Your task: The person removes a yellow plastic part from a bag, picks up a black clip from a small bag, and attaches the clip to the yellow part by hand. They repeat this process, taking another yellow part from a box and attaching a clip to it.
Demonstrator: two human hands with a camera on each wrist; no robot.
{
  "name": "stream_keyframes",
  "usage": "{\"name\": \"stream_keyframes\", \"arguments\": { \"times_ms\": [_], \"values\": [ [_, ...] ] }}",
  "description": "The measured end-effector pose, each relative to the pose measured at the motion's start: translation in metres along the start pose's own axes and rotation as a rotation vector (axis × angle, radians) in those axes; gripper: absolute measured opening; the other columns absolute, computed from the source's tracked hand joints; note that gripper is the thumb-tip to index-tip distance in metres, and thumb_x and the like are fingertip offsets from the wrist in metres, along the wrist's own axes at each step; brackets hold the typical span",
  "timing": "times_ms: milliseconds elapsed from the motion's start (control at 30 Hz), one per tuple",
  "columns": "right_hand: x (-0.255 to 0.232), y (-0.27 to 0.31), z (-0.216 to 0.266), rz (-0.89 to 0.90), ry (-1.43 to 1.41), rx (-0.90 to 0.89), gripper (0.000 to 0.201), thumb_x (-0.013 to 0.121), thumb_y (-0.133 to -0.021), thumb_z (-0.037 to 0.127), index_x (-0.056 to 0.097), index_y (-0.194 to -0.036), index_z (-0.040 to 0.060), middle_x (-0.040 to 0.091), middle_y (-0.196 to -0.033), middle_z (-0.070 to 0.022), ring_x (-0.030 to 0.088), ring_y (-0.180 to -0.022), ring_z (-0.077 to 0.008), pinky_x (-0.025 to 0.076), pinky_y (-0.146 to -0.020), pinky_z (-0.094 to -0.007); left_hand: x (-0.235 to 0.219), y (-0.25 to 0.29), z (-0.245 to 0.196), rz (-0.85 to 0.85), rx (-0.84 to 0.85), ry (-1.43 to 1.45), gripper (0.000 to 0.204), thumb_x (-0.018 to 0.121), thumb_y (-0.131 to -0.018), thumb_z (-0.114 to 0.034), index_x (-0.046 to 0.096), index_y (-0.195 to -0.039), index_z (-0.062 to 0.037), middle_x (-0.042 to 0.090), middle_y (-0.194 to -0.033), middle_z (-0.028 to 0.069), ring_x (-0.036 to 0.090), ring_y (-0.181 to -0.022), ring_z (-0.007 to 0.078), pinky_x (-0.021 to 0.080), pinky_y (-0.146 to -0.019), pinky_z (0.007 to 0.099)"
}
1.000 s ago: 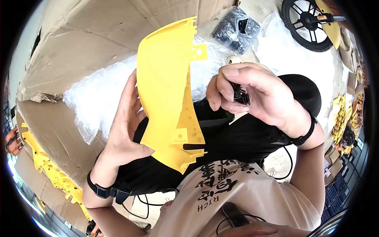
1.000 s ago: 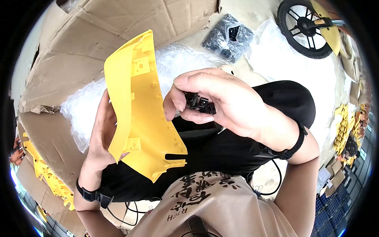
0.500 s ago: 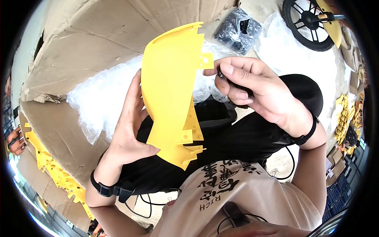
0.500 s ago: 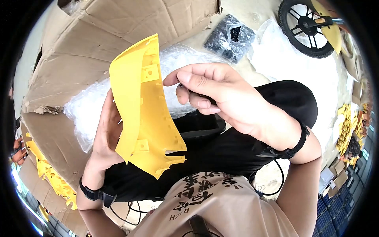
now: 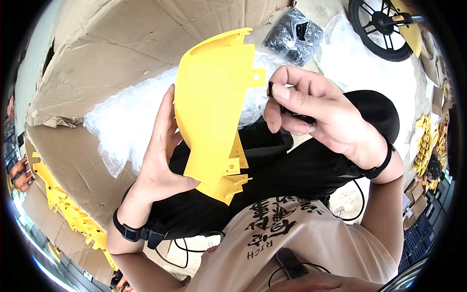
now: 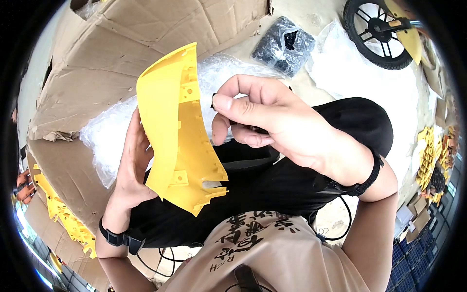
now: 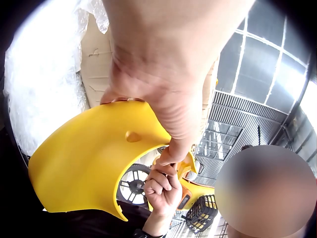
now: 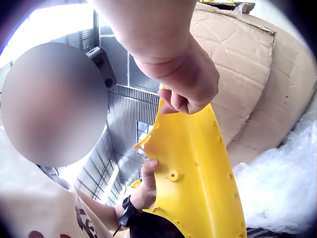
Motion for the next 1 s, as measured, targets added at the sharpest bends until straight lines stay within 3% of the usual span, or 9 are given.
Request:
{"name": "stream_keyframes", "arguments": {
  "times_ms": [233,500,700,767,1000],
  "values": [
    [-0.001,0.001,0.006,-0.154,-0.078,-0.053,0.012,0.054,-0.096,0.014,0.056,-0.098,0.0022,0.052,-0.075,-0.003,0.035,-0.052,-0.0037,0.029,-0.049,-0.0185,0.002,0.0,-0.001,0.011,0.014,0.007,0.13,0.077,-0.054,-0.012,-0.001,-0.158,-0.007,0.021,-0.159,0.0168,0.032,-0.144,0.0316,0.03,-0.114,0.0469],
    [-0.004,0.001,0.003,-0.203,0.004,-0.09,0.015,0.055,-0.095,0.014,0.059,-0.103,0.0018,0.054,-0.077,-0.0013,0.036,-0.054,-0.0039,0.03,-0.05,-0.0189,0.005,-0.002,-0.003,0.03,0.013,-0.062,0.129,0.076,-0.054,-0.008,-0.002,-0.158,-0.0067,0.021,-0.159,0.0172,0.035,-0.142,0.0314,0.03,-0.115,0.0458],
    [-0.009,0.003,0.002,-0.184,-0.09,-0.062,0.014,0.057,-0.094,0.011,0.06,-0.104,0.0018,0.055,-0.076,-0.0013,0.036,-0.054,-0.0039,0.03,-0.051,-0.0187,0.006,-0.002,-0.003,0.041,-0.005,-0.03,0.127,0.076,-0.056,-0.004,-0.001,-0.158,-0.0063,0.022,-0.159,0.0166,0.035,-0.142,0.031,0.03,-0.115,0.0454],
    [-0.007,0.003,0.004,-0.176,-0.123,-0.088,0.016,0.065,-0.092,0.013,0.066,-0.102,0.0011,0.063,-0.082,-0.0046,0.04,-0.057,-0.0031,0.028,-0.049,-0.0177,0.007,-0.003,-0.003,0.03,-0.01,-0.04,0.127,0.076,-0.056,-0.004,-0.001,-0.158,-0.0063,0.022,-0.159,0.0166,0.036,-0.141,0.0309,0.03,-0.114,0.0451],
    [-0.005,0.003,0.003,-0.164,-0.06,-0.087,0.019,0.064,-0.093,0.015,0.064,-0.106,0.001,0.066,-0.086,-0.0064,0.039,-0.057,-0.0026,0.028,-0.049,-0.0169,0.009,-0.003,-0.005,0.021,-0.009,-0.041,0.129,0.077,-0.057,-0.004,-0.003,-0.158,-0.0066,0.024,-0.158,0.017,0.036,-0.141,0.0312,0.03,-0.115,0.0452]
  ]
}}
Point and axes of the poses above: each hand's wrist, its own y-axis away from the middle knuckle, its own x-axis out of the palm, z = x × y, the point moved 2 cm from there along -y, towards the middle knuckle
